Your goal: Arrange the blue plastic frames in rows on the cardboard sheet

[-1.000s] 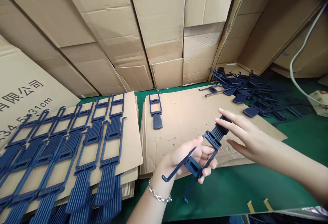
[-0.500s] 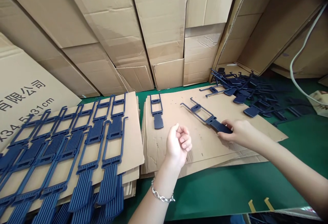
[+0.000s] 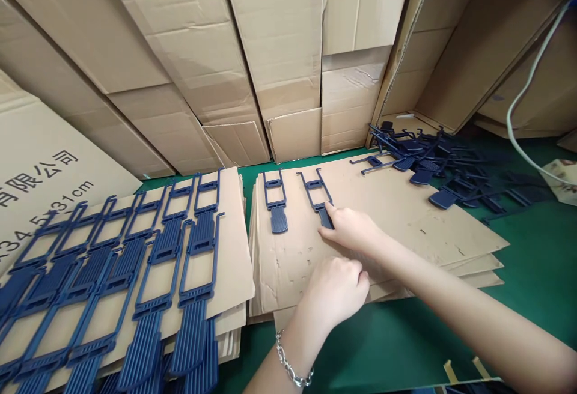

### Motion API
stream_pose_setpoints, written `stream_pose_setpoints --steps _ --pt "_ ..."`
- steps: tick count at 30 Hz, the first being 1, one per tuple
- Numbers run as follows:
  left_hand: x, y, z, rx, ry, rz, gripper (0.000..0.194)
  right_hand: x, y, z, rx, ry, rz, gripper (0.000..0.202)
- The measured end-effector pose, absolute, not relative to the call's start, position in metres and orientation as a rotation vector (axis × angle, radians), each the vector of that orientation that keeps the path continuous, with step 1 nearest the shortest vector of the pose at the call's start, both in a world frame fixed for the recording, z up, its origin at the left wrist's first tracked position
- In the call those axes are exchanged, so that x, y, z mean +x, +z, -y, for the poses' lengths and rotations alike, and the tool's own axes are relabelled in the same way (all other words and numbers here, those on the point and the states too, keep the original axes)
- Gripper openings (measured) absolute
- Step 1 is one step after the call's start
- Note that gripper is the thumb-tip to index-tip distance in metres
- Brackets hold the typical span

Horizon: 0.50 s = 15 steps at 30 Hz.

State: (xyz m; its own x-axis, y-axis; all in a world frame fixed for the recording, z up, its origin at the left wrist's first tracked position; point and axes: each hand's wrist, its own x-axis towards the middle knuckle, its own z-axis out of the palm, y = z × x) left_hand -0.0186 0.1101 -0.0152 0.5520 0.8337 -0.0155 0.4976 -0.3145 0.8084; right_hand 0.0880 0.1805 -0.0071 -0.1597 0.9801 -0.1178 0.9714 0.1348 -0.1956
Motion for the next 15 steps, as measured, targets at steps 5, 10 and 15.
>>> stream_pose_setpoints --steps 5,10,15 --pt "-0.018 -0.015 -0.110 2.122 0.468 -1.097 0.026 0.068 -0.006 -0.193 -1.932 0.375 2.366 0.057" --pt "-0.014 -0.013 -0.109 2.245 0.382 -1.125 0.026 0.057 -0.006 -0.199 -1.904 0.401 2.365 0.053" --pt "-0.015 -0.013 -0.107 2.293 0.339 -1.142 0.027 0.054 -0.006 -0.201 -1.842 0.450 2.360 0.063"
